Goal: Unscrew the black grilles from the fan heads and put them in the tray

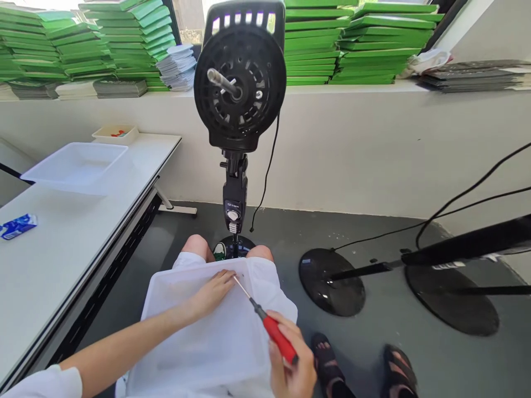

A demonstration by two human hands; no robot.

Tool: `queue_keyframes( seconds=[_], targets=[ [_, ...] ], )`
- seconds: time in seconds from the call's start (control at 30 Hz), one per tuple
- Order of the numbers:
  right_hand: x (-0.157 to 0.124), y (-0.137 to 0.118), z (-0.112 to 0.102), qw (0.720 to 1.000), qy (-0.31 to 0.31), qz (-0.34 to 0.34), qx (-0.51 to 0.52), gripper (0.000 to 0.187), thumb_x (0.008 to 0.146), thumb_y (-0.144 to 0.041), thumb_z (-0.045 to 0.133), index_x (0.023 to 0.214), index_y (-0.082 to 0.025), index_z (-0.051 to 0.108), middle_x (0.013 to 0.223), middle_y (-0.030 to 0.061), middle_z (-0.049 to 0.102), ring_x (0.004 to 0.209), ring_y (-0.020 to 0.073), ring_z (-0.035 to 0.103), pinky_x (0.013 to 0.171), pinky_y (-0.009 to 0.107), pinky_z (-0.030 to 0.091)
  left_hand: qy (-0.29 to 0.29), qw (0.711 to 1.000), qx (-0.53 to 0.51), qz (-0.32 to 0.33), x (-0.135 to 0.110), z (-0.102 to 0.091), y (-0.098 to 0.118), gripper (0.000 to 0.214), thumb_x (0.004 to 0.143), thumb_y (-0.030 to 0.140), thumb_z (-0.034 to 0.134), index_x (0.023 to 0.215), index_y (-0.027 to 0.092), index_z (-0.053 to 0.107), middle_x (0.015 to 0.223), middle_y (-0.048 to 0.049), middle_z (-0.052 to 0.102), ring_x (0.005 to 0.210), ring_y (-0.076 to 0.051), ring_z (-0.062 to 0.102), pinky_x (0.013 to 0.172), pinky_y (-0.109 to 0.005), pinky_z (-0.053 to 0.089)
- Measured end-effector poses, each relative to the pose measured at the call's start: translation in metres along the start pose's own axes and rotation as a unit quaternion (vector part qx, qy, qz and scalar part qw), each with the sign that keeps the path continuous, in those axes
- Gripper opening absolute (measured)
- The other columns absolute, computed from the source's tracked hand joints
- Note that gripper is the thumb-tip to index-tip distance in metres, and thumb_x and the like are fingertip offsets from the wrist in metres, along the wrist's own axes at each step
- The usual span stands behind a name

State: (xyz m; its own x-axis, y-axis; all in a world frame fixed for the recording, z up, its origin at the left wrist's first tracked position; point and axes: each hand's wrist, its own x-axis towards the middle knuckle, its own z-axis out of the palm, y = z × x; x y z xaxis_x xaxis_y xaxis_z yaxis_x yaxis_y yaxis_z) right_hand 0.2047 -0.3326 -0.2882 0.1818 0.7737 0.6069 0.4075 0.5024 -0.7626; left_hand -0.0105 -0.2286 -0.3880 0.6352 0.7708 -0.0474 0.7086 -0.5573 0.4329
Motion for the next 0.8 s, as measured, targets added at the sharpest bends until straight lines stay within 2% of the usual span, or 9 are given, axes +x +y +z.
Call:
queue_keyframes(
  seconds=[0.1, 0.2, 0.27, 0.4, 0.53, 0.63, 0.7, 0.8],
  targets=[
    [0.017, -0.005, -0.007, 0.999, 0.038, -0.005, 0.007, 0.033, 0.093, -0.006, 0.058, 0.123, -0.020, 0.056, 0.113, 0.0130, 0.073, 0.104, 0.0251, 0.074, 0.076, 0.042, 0.064, 0.004, 1.000, -0.004, 0.021, 0.000, 0.000, -0.001, 0.041, 0.100, 0.005, 0.037, 0.130, 0.018, 0.063, 0.137, -0.0095, 0.064, 0.130, -0.024, 0.059, 0.113, -0.037, 0.050],
    [0.026, -0.007, -0.007, 0.999, 0.035, -0.011, -0.002, 0.031, 0.093, -0.009, 0.060, 0.122, -0.020, 0.058, 0.111, 0.0128, 0.074, 0.101, 0.0254, 0.074, 0.069, 0.038, 0.064, -0.005, 0.999, -0.009, 0.030, -0.001, -0.004, -0.001, 0.032, 0.101, 0.008, 0.041, 0.115, 0.018, 0.068, 0.123, -0.0076, 0.069, 0.119, -0.022, 0.063, 0.104, -0.035, 0.055],
    [0.027, -0.007, -0.005, 1.000, 0.026, -0.008, -0.008, 0.030, 0.094, -0.011, 0.060, 0.121, -0.021, 0.058, 0.110, 0.0122, 0.074, 0.101, 0.0256, 0.074, 0.067, 0.037, 0.063, -0.020, 1.000, -0.012, 0.014, -0.002, -0.008, 0.000, 0.030, 0.102, 0.009, 0.041, 0.108, 0.018, 0.069, 0.117, -0.0073, 0.069, 0.114, -0.022, 0.064, 0.098, -0.035, 0.057],
    [0.026, -0.011, -0.005, 1.000, 0.020, -0.006, -0.018, 0.027, 0.095, -0.013, 0.058, 0.121, -0.023, 0.057, 0.109, 0.0112, 0.075, 0.101, 0.0253, 0.074, 0.070, 0.039, 0.064, -0.036, 0.998, -0.053, -0.026, -0.005, -0.014, 0.003, 0.034, 0.104, 0.012, 0.036, 0.115, 0.018, 0.068, 0.119, -0.0088, 0.067, 0.115, -0.022, 0.063, 0.102, -0.037, 0.055],
    [0.037, -0.016, -0.014, 0.997, 0.035, 0.025, -0.070, 0.023, 0.096, -0.019, 0.058, 0.119, -0.022, 0.055, 0.114, 0.0135, 0.075, 0.106, 0.0254, 0.073, 0.077, 0.042, 0.064, 0.017, 0.985, -0.170, -0.029, -0.009, -0.011, 0.007, 0.035, 0.107, 0.024, 0.036, 0.120, 0.021, 0.069, 0.117, -0.0091, 0.069, 0.110, -0.023, 0.066, 0.099, -0.038, 0.057],
    [0.054, -0.016, -0.019, 0.988, 0.031, 0.032, -0.150, 0.022, 0.099, -0.026, 0.058, 0.120, -0.022, 0.055, 0.117, 0.0137, 0.075, 0.112, 0.0255, 0.072, 0.085, 0.042, 0.063, 0.072, 0.961, -0.266, -0.027, -0.008, -0.011, 0.013, 0.045, 0.108, 0.037, 0.032, 0.120, 0.019, 0.071, 0.101, -0.0106, 0.071, 0.092, -0.022, 0.069, 0.086, -0.035, 0.059],
    [0.066, -0.013, -0.018, 0.979, 0.001, 0.015, -0.204, 0.022, 0.100, -0.030, 0.056, 0.121, -0.022, 0.057, 0.115, 0.0113, 0.076, 0.115, 0.0248, 0.071, 0.090, 0.040, 0.062, 0.096, 0.929, -0.356, -0.039, -0.005, -0.015, 0.020, 0.055, 0.107, 0.050, 0.031, 0.121, 0.018, 0.072, 0.091, -0.0096, 0.070, 0.077, -0.020, 0.066, 0.075, -0.034, 0.059],
    [0.078, -0.003, -0.010, 0.964, -0.045, -0.048, -0.256, 0.020, 0.102, -0.031, 0.051, 0.119, -0.023, 0.059, 0.110, 0.0087, 0.077, 0.113, 0.0232, 0.072, 0.088, 0.036, 0.062, 0.100, 0.885, -0.451, -0.054, -0.003, -0.018, 0.030, 0.062, 0.101, 0.066, 0.034, 0.119, 0.023, 0.075, 0.084, -0.0070, 0.066, 0.074, -0.020, 0.065, 0.075, -0.036, 0.059]
  ],
)
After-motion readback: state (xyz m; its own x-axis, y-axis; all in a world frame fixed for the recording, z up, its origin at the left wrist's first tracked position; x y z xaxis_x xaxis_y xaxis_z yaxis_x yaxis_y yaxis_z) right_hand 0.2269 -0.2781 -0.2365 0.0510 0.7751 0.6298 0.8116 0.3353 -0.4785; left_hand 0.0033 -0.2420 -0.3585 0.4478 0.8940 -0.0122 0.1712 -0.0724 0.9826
